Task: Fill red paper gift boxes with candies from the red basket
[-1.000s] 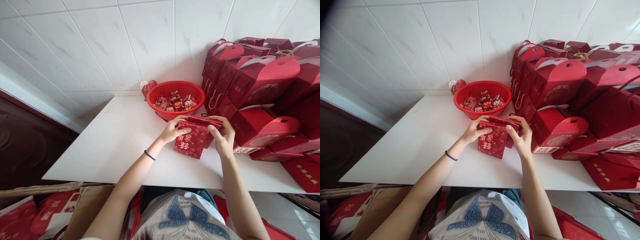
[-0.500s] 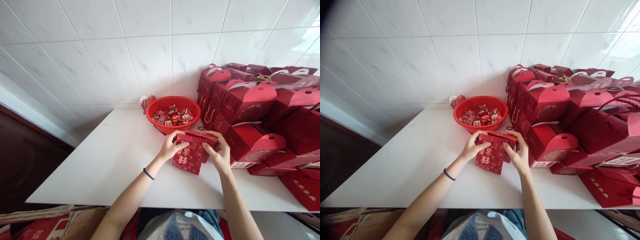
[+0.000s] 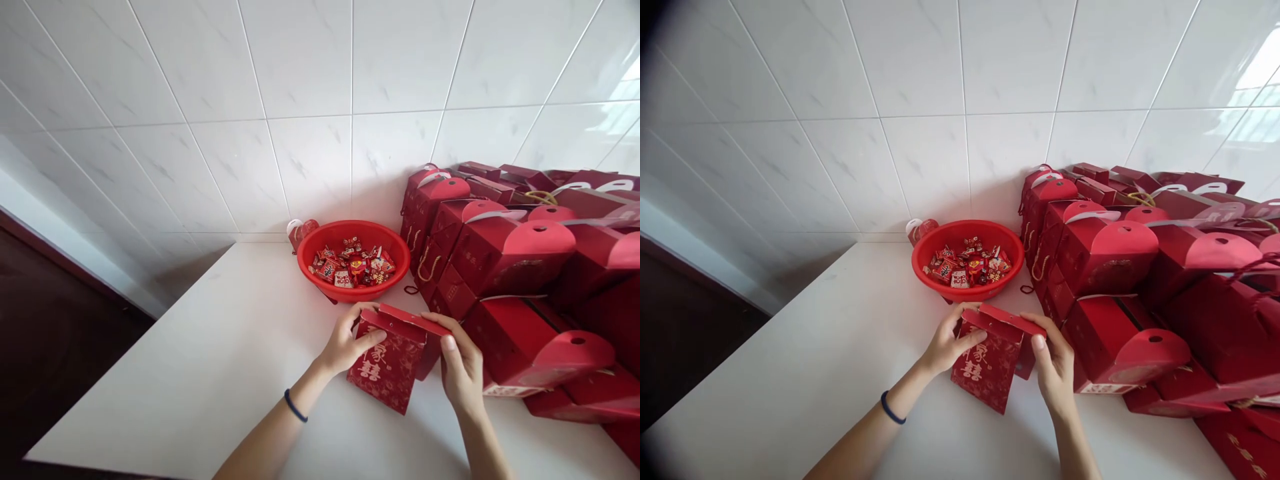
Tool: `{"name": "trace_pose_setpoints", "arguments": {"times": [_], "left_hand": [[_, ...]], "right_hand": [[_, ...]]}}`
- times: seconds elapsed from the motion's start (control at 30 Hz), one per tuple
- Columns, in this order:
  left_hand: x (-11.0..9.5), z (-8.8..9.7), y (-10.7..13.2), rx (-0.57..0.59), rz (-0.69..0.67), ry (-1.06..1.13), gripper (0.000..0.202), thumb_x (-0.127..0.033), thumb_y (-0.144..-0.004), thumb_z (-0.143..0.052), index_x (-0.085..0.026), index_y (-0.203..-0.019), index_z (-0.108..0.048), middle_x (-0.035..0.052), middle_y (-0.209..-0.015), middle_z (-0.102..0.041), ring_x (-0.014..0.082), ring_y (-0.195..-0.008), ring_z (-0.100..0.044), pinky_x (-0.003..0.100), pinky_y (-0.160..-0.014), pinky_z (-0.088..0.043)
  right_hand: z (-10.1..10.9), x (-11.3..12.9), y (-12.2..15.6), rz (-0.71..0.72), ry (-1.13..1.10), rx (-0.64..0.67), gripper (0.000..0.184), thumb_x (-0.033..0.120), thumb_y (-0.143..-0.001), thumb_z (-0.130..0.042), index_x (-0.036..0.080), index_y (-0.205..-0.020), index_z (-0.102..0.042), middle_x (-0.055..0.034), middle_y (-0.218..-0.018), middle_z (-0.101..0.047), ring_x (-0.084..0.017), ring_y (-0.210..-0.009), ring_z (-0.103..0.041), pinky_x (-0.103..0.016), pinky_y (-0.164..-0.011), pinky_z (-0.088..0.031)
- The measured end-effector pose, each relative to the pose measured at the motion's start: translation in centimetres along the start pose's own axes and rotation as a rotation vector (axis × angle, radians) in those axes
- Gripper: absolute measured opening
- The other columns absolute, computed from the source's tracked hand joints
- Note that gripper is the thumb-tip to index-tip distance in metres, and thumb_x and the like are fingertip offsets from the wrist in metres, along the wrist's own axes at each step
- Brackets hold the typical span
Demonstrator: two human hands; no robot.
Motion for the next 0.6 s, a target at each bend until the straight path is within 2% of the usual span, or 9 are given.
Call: {"name": "trace_pose_setpoints", "arguments": {"times": [0.07, 0.2, 0.37, 0.6], "left_hand": [[0.0, 0.1, 0.1, 0.024, -0.005, -0.005, 0.038, -0.035, -0.080, -0.079, -0.019, -0.112, -0.066, 0.0085, -0.120, -0.070, 0.0247, -0.113, -0.065, 0.034, -0.101, -0.048], [0.0, 0.5, 0.1, 0.066, -0.012, -0.007, 0.033, -0.035, -0.081, -0.078, -0.020, -0.108, -0.068, 0.0092, -0.125, -0.068, 0.0251, -0.115, -0.063, 0.033, -0.102, -0.047], [0.3, 0.8, 0.1, 0.075, 0.006, 0.023, 0.029, -0.036, -0.079, -0.080, -0.020, -0.100, -0.070, 0.0092, -0.126, -0.067, 0.0255, -0.115, -0.063, 0.033, -0.102, -0.047], [1.0, 1.2, 0.0, 0.079, 0.048, 0.054, 0.035, -0.040, -0.078, -0.081, -0.019, -0.105, -0.074, 0.0117, -0.124, -0.064, 0.0270, -0.115, -0.063, 0.035, -0.104, -0.046]], "right_hand": [[0.0, -0.6, 0.1, -0.023, -0.003, -0.022, 0.038, 0.051, -0.097, -0.051, 0.021, -0.102, -0.074, -0.0079, -0.100, -0.074, -0.022, -0.089, -0.070, -0.029, -0.076, -0.055], [0.0, -1.3, 0.3, -0.108, 0.039, -0.034, 0.034, 0.049, -0.093, -0.059, 0.021, -0.103, -0.074, -0.0080, -0.100, -0.074, -0.022, -0.085, -0.070, -0.027, -0.072, -0.055], [0.0, -0.4, 0.1, -0.074, 0.139, -0.063, 0.033, 0.051, -0.091, -0.061, 0.020, -0.097, -0.074, -0.0054, -0.087, -0.074, -0.020, -0.076, -0.071, -0.023, -0.066, -0.056], [0.3, -0.9, 0.1, -0.079, 0.253, 0.072, 0.032, 0.048, -0.093, -0.059, 0.023, -0.107, -0.074, -0.0060, -0.098, -0.077, -0.021, -0.087, -0.075, -0.021, -0.074, -0.060]]}}
Point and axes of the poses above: each hand's wrist, its own y-axis away from the middle knuckle, its own z-axis out of the back of the hand, x = y × z, the point moved 3 cm from there along -y, towards the middle knuckle
